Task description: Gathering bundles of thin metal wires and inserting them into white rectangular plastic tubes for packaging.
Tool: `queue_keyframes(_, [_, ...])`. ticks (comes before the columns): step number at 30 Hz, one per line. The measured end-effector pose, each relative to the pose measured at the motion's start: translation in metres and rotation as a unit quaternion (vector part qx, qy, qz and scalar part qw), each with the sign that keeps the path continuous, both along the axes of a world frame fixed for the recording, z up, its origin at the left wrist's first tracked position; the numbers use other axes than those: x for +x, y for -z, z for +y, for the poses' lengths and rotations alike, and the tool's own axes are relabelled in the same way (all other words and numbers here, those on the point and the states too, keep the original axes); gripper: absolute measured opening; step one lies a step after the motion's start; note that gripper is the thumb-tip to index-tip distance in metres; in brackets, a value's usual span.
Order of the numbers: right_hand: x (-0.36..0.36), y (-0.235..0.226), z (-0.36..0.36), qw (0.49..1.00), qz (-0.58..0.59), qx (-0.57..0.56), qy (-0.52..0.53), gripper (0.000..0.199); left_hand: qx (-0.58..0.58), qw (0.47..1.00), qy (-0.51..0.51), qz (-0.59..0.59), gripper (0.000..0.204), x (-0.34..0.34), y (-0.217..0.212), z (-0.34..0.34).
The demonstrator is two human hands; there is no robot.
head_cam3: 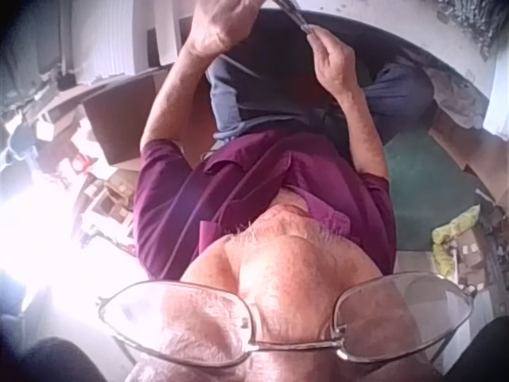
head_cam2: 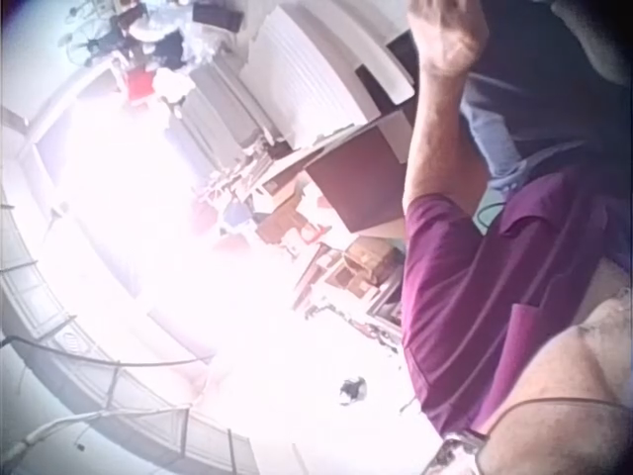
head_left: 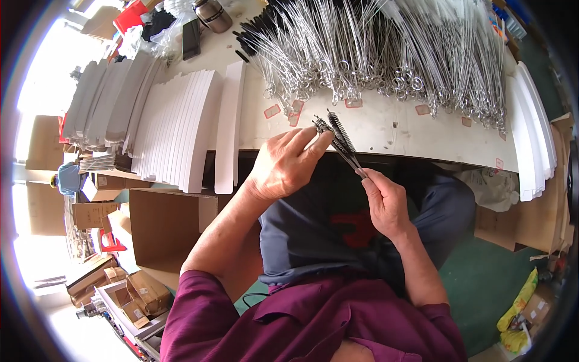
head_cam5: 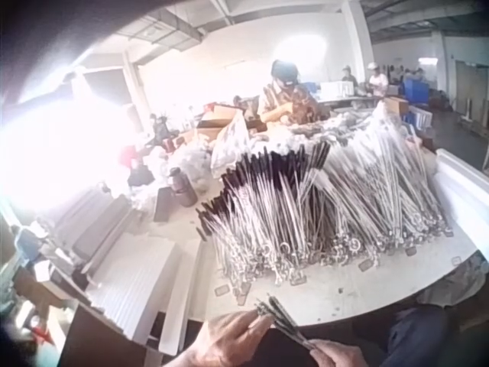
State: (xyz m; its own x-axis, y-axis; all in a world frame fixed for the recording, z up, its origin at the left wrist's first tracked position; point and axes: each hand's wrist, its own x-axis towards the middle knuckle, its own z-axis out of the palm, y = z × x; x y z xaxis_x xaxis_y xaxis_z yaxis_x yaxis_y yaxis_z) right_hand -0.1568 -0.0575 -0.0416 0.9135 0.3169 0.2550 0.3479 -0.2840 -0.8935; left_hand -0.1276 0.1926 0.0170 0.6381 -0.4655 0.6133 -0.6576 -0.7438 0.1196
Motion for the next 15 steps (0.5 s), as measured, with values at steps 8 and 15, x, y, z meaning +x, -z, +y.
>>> queue_keyframes(8, [0.004,-0.004,-0.012,0.999,0.033,-0.029,0.016,0.020,-0.023,0.948,-0.303,0.095,0.041,-0.020,0.001,0.045])
queue_keyframes(15, [0.008,0.000,-0.013,0.996,0.089,-0.026,0.006,0.022,0.120,0.800,-0.510,0.292,0.069,-0.039,-0.006,0.077])
